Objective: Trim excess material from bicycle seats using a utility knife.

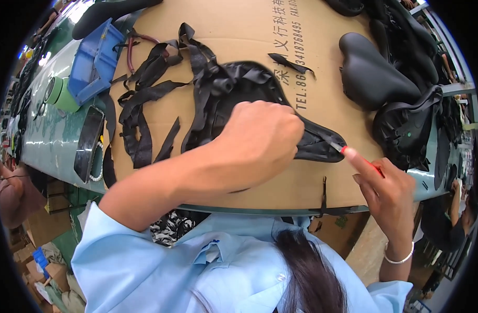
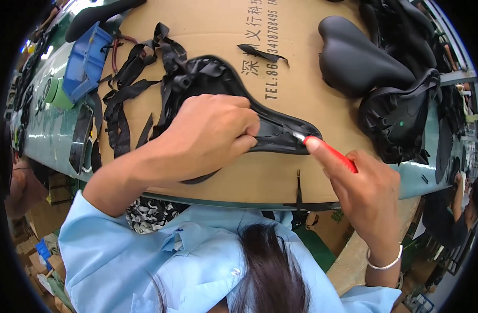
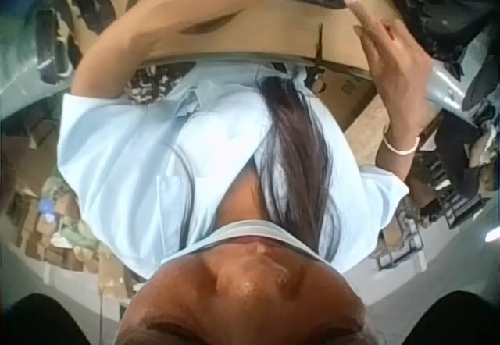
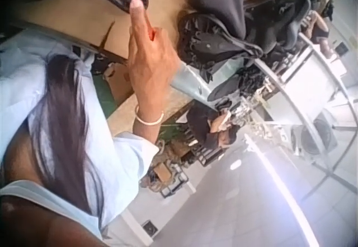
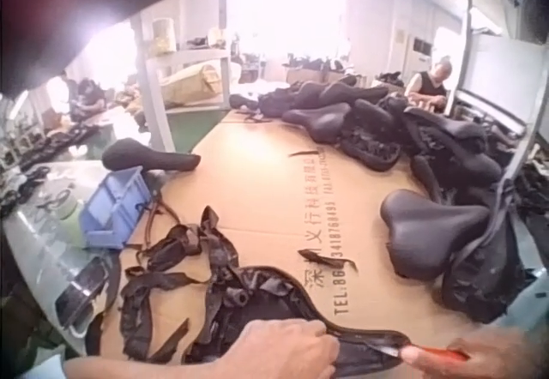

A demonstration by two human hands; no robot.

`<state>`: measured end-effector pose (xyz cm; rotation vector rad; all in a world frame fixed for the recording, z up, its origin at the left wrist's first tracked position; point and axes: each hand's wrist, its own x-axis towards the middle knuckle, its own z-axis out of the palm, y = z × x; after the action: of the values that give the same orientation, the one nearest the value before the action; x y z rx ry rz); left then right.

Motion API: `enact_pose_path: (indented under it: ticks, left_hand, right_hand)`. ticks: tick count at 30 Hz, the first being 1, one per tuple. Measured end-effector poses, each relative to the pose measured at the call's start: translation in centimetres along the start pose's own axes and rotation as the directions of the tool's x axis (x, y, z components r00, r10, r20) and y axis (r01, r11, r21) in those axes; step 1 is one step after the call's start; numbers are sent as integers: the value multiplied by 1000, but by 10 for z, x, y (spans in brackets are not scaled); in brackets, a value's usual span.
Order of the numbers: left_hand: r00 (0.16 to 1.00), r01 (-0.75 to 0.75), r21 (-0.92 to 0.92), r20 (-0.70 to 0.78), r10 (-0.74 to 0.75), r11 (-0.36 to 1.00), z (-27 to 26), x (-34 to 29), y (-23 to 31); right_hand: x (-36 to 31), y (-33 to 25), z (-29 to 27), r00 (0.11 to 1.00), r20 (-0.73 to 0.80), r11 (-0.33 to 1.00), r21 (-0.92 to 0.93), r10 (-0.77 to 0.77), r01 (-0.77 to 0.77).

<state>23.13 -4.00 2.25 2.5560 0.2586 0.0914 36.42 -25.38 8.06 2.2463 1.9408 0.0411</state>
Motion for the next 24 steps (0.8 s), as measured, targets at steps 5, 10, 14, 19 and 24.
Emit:
enact_pose_path:
  ticks: [5,10,14,19,24]
  left_hand:
    - [992,-9,-354,115,53,935,-3,34,-19]
    - [994,36,-493,107,19,869,-7,36,-23]
    - [974,203,-658,214,-78,725,-5,37,-25]
    - [985,166,-876,167,-39,453,-3,29,-37]
    - [999,-11,-1000,-12,-36,25,-13,23,-46]
  right_hand:
    - [-16,-27,24,858,392,-183,919,333,-349]
    - [2,-54,25,855,500,-589,735,136,-336]
    - [10,-72,7,826,534,-511,768,180,-386]
    - [8,-70,-6,859,507,-211,850,77,-483]
    - [-10,-63,-1,827,487,-292,778,-279,-557]
